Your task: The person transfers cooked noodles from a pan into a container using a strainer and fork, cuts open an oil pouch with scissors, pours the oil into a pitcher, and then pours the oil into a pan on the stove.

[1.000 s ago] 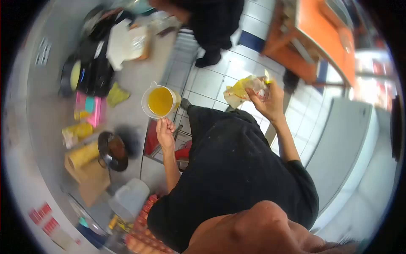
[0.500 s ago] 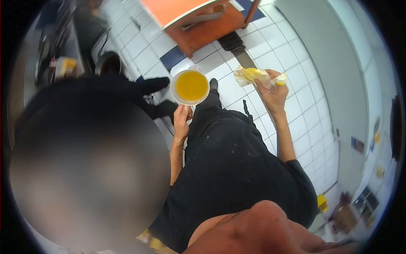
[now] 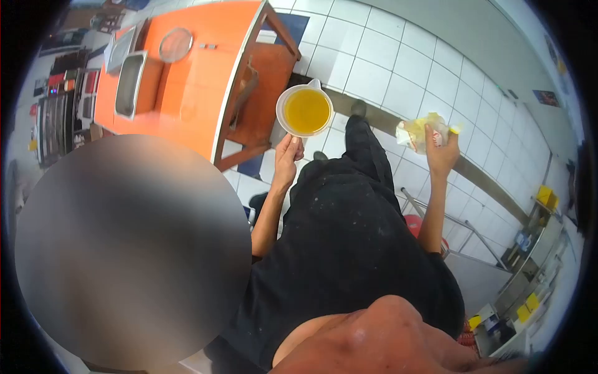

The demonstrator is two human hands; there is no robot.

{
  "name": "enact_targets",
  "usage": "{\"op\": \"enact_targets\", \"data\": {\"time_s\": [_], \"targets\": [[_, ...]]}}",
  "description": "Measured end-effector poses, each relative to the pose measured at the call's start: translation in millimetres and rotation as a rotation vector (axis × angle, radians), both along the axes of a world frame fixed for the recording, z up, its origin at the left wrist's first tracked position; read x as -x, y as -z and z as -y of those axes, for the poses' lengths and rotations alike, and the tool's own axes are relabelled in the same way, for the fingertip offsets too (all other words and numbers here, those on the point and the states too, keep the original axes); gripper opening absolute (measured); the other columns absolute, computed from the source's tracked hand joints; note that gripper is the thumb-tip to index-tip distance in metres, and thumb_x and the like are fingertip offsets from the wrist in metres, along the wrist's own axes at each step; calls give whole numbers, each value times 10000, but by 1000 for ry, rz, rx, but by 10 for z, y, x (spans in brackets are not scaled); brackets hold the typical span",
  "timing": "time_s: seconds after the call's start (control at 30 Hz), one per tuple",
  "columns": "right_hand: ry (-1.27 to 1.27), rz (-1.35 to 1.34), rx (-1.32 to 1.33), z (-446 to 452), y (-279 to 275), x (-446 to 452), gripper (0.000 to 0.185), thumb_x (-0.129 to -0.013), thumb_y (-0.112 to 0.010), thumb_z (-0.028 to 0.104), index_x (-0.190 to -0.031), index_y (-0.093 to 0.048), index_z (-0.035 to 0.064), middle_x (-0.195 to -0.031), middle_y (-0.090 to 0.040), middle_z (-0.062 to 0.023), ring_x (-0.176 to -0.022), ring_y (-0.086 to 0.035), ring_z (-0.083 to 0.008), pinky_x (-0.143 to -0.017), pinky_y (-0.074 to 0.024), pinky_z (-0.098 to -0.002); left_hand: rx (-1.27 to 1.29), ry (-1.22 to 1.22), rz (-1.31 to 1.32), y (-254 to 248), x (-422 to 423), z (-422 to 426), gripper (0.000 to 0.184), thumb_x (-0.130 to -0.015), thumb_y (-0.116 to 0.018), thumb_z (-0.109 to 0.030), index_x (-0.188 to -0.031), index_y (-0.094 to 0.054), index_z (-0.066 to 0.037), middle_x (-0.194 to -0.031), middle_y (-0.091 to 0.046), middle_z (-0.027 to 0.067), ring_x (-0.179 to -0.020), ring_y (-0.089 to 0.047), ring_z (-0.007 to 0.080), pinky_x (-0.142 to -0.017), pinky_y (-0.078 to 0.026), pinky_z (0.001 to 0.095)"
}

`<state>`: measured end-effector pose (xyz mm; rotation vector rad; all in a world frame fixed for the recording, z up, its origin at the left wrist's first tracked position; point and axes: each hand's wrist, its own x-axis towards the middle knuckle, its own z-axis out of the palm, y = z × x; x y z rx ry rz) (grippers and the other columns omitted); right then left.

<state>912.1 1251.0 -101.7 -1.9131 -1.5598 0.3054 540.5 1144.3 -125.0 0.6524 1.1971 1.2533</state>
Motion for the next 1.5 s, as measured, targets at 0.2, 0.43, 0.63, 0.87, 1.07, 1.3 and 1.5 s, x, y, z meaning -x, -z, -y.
{"op": "enact_targets", "data": {"time_s": [0.2,0.43,0.63,0.87,1.07,1.3,1.5], "targets": [[-72,15,50,-2087,-160,138,480,-811,-795,403,-1076,-642,33,-953,-722,-185,-877,-703,-376,-764,-539,-433,52,-85,44,197,-218,-1490,278,-1036,-508,-300,-863,-485,-84,-735,-362,-30,-648,-341,95,-586,-283,262],[-532,67,-61,-3488,-887,1070,458,-822,-799,378,-1078,-665,24,-970,-732,-171,-892,-710,-339,-796,-544,-407,-71,-403,184,-76,-468,-1835,299,-1051,-478,-339,-872,-478,-99,-733,-367,-46,-628,-318,66,-569,-270,238],[-929,-55,-19,-4078,-548,2122,439,-841,-803,331,-1082,-667,-11,-1002,-730,-172,-919,-711,-285,-833,-539,-379,-92,-694,63,-143,-524,-1811,271,-1050,-466,-317,-1046,-569,-66,-747,-349,-63,-647,-310,59,-584,-273,223],[-1143,-316,19,-2851,-413,3505,411,-860,-791,304,-1087,-676,-19,-1041,-716,-165,-958,-676,-242,-884,-511,-353,-40,-1047,-33,-361,-103,-358,269,-1055,-467,-310,-915,-534,-91,-728,-361,-73,-615,-300,34,-541,-253,213],[-1349,-673,325,-2106,247,4695,404,-909,-743,213,-1201,-635,-45,-1092,-692,-108,-925,-656,-180,-816,-525,-308,13,-1421,-55,-654,261,957,243,-1025,-500,-298,-855,-492,-123,-724,-355,-72,-595,-299,27,-509,-221,209],[-1419,-791,832,-1045,230,6031,374,-907,-752,292,-1123,-648,5,-921,-674,-56,-730,-637,-123,-587,-507,-266,53,-1827,-140,-786,706,1836,272,-1021,-497,-313,-814,-478,-139,-695,-344,-81,-569,-279,20,-494,-217,203],[-1549,-686,721,455,83,7211,429,-876,-781,339,-1129,-650,19,-862,-675,-51,-664,-619,-113,-529,-471,-256,-61,-2029,-122,-1036,1599,2850,268,-1035,-498,-289,-804,-470,-156,-674,-343,-89,-533,-279,11,-461,-206,187]]}}
